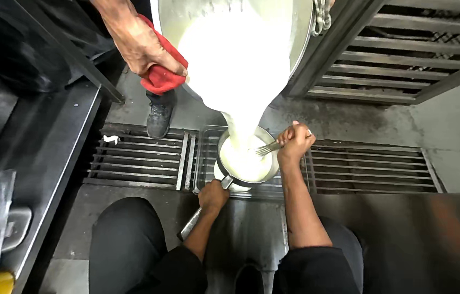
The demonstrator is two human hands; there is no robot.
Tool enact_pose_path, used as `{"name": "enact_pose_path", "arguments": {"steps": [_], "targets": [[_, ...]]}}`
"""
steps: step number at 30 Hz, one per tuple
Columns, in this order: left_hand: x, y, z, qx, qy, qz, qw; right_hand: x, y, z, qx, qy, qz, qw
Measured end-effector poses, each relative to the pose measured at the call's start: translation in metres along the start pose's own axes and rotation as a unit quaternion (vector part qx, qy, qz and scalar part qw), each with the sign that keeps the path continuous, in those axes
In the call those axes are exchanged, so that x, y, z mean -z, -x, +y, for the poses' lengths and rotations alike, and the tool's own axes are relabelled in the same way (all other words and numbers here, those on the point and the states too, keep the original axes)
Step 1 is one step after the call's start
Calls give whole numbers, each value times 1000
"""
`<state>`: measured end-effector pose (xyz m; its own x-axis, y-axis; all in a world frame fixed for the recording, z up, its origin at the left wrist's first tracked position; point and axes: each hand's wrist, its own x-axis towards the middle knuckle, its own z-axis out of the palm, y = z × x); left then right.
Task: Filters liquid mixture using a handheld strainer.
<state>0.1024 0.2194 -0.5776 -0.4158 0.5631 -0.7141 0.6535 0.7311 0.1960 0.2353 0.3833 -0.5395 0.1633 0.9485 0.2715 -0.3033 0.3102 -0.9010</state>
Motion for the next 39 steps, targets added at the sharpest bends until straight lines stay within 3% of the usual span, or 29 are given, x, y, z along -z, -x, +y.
{"name": "enact_pose_path", "arguments": {"steps": [3,6,8,11,14,18,22,25,29,33,37,39], "targets": [[-1,2,3,-3,12,4,1000,6,2,5,-26,33,-57,997],[-1,2,1,-5,20,13,1000,-2,-15,-3,7,12,-41,999],[0,4,-2,-12,27,13,999,2,-3,3,-20,-15,-49,998],[-3,5,-1,-15,26,14,999,6,-7,1,-7,40,-72,997],[-2,3,-3,-10,17,15,1000,-10,-15,-3,2,-20,-55,998],[-3,5,-1,-7,29,17,999,-1,-10,1,-25,44,-130,990],[-3,2,-1,-1,21,16,1000,-16,-19,-7,-16,-16,-104,994],[-3,4,-1,-1,25,12,1000,2,-10,-2,-33,21,-158,987],[0,3,0,-2,20,14,1000,-10,-19,-8,-10,-7,-90,996],[-2,5,1,-9,19,14,1000,9,-14,-7,-23,41,-157,987],[-3,4,0,-18,26,20,999,-3,-18,-19,5,-16,-105,994],[-4,3,1,-24,29,19,999,11,-4,-8,-23,1,-139,990]]}}
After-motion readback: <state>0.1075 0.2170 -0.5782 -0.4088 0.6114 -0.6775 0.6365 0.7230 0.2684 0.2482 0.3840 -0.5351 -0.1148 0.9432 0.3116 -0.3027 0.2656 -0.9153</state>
